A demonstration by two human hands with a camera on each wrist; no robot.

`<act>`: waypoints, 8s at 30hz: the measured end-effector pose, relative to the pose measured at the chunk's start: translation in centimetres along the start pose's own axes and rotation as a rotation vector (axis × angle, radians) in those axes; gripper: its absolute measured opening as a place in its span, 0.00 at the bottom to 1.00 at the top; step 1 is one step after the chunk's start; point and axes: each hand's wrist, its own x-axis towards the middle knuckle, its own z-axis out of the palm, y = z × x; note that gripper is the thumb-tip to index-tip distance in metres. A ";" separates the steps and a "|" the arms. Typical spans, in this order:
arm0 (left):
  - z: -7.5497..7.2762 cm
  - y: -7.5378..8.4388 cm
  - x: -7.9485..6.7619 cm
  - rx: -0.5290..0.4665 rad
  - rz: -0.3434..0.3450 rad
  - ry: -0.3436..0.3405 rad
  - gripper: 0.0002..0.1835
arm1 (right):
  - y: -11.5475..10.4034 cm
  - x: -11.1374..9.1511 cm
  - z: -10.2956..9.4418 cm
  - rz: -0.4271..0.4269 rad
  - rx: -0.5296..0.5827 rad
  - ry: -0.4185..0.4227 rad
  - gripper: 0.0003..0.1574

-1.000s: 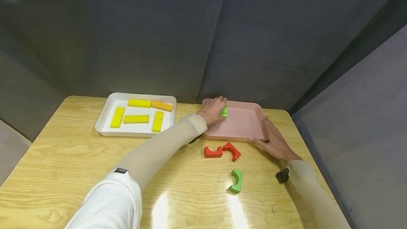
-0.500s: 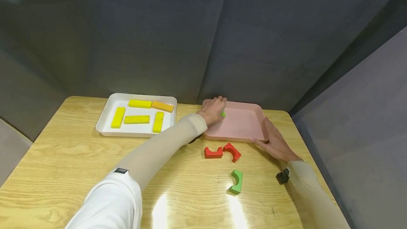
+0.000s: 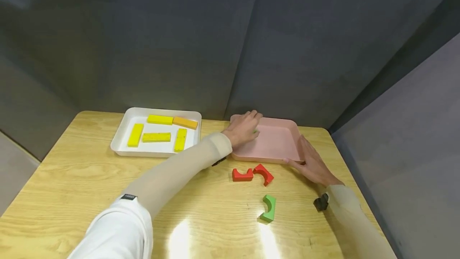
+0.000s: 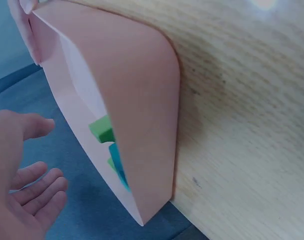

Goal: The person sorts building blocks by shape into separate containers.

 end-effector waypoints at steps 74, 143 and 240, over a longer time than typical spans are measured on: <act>-1.0 3.1 -16.8 -0.079 0.165 -0.020 0.31 | -0.1 0.5 -0.1 0.012 0.003 -0.004 0.77; -2.9 1.8 -14.0 -0.043 0.215 0.172 0.12 | 0.0 0.5 0.0 0.011 0.003 0.003 0.77; 5.1 0.6 3.0 0.217 0.078 0.050 0.18 | 0.0 0.6 0.2 0.002 -0.010 0.020 0.78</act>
